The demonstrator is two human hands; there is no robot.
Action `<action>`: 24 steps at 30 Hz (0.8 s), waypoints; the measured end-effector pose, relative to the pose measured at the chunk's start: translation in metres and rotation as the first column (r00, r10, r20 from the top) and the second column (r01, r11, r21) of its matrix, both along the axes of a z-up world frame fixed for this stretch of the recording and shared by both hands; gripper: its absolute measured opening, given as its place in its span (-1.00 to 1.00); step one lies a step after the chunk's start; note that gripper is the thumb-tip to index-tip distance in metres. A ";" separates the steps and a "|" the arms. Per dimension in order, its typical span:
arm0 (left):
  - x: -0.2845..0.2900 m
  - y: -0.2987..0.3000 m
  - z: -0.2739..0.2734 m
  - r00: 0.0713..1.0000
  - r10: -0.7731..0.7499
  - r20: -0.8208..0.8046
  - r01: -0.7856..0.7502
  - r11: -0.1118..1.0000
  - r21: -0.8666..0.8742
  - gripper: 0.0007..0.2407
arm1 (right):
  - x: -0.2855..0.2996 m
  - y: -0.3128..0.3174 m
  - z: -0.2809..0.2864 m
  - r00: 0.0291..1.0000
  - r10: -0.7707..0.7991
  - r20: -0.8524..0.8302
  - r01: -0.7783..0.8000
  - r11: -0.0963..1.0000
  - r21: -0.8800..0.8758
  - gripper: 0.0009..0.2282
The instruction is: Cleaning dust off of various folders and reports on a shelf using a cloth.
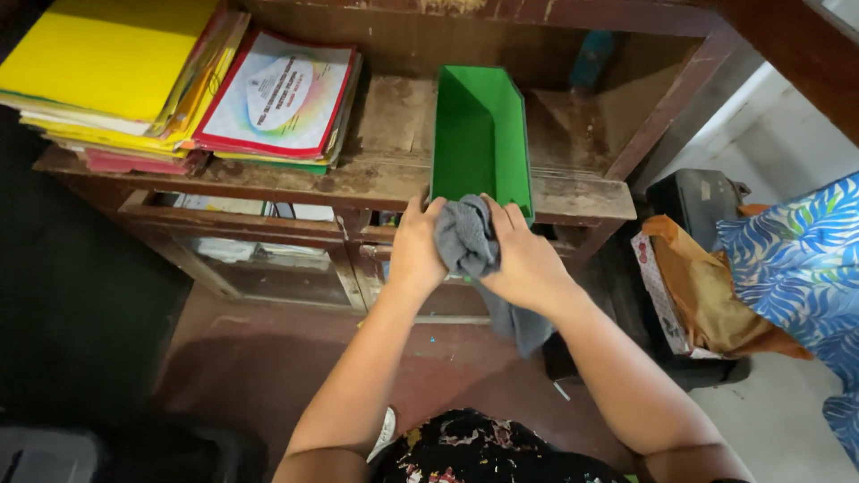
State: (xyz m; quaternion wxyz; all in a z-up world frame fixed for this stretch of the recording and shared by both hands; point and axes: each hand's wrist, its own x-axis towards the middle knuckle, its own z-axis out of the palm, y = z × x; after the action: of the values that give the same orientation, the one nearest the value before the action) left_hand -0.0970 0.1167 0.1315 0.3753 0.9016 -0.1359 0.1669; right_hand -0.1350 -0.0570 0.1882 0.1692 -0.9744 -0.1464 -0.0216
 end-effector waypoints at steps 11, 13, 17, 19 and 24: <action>-0.022 -0.006 0.029 0.973 -0.121 -0.195 0.118 0.993 -0.027 -0.44 | 0.026 -0.028 -0.048 0.974 -0.107 0.200 0.101 0.994 0.041 -0.33; -0.014 -0.008 0.021 0.979 -0.091 -0.181 0.097 0.995 0.025 -0.51 | 0.022 -0.034 -0.044 0.965 -0.088 0.249 0.057 0.990 0.128 -0.37; -0.008 -0.010 0.008 0.992 -0.045 -0.121 0.042 0.999 -0.022 -0.70 | 0.014 -0.058 -0.046 0.917 0.070 0.393 -0.320 0.716 0.620 -0.42; -0.003 -0.011 -0.002 0.996 -0.031 -0.086 0.029 0.999 -0.033 -0.77 | 0.009 -0.070 -0.033 0.944 -0.030 0.329 -0.228 0.663 0.713 -0.48; -0.007 -0.009 -0.015 0.986 -0.066 -0.153 0.078 0.994 0.075 -0.79 | 0.027 -0.078 0.014 0.878 -0.449 0.163 0.208 0.667 0.716 -0.35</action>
State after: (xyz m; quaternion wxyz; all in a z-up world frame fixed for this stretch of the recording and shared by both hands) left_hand -0.1040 0.1075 0.1166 0.3536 0.9205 -0.1463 0.0794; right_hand -0.1085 -0.1355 0.2017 0.4793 -0.8363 0.0268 -0.2648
